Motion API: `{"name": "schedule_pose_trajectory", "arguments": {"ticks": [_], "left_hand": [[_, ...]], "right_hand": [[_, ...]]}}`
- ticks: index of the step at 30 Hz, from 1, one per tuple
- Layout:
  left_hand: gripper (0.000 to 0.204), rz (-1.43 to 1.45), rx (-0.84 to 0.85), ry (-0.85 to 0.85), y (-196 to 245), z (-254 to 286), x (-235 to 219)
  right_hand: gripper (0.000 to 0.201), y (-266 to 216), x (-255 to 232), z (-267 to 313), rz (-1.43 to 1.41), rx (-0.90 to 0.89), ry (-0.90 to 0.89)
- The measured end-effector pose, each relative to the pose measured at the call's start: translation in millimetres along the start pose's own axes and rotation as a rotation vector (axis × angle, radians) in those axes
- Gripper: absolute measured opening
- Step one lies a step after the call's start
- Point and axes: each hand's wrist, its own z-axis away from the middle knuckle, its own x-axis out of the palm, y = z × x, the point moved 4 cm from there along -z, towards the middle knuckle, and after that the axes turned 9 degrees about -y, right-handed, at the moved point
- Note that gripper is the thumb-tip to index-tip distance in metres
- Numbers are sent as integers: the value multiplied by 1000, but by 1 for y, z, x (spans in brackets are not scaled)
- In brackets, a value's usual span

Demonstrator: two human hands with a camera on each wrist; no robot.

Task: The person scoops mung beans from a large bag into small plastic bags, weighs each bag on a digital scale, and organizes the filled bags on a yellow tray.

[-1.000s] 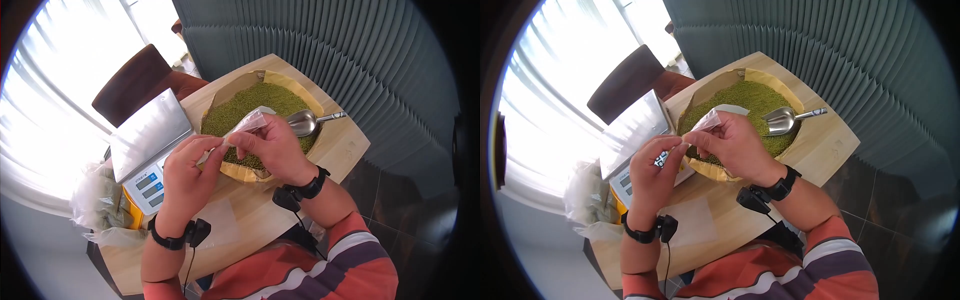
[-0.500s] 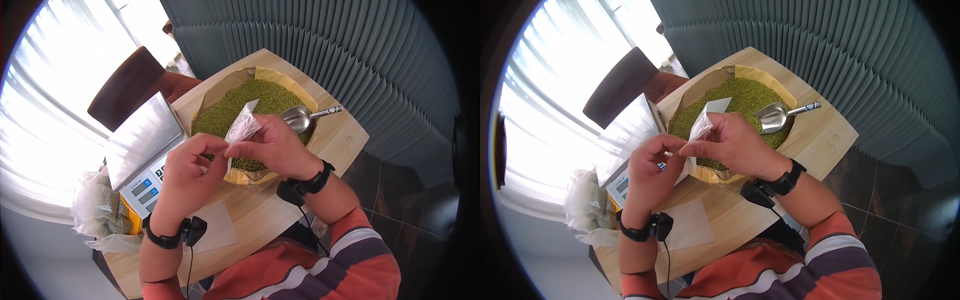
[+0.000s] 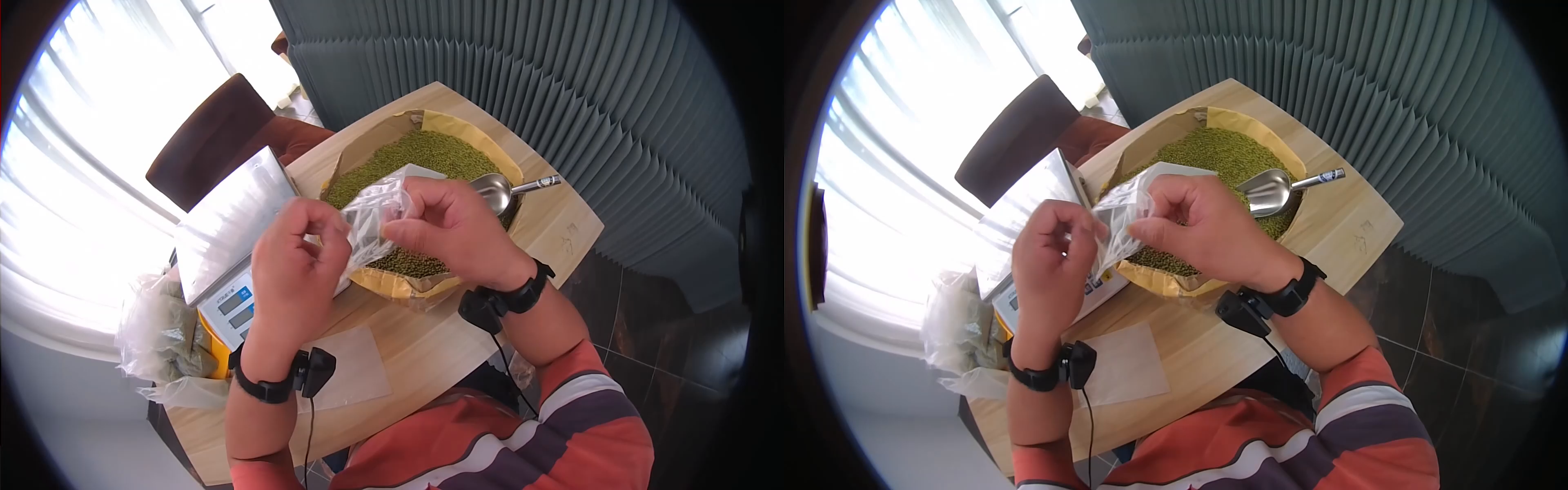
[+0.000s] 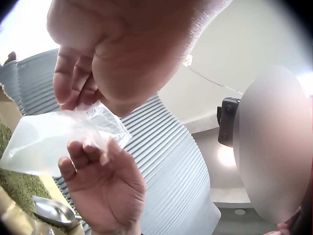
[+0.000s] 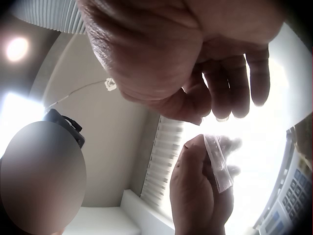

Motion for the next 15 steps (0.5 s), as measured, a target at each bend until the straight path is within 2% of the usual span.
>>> {"name": "schedule_pose_trajectory", "arguments": {"ticks": [1, 3, 7, 11, 13, 14, 15], "left_hand": [[3, 0, -1, 1, -3, -2, -1], [3, -27, 107, 159, -2, -2, -8], [8, -189, 144, 223, 8, 1, -5], [15, -204, 192, 167, 9, 1, 8], [22, -426, 242, 113, 10, -1, 16], [25, -423, 136, 79, 11, 0, 17], [25, -423, 136, 78, 9, -1, 18]], "right_hand": [[26, -1, 1, 0, -1, 1, -1], [26, -2, -4, 2, 19, 36, 161], [28, 0, -9, 1, 147, 26, 186], [28, -2, 0, -3, 36, -19, 197], [29, -4, 3, -4, -13, -58, 199], [28, -5, 3, -5, -17, -90, 207], [28, -6, 1, -5, -21, -122, 214]]}}
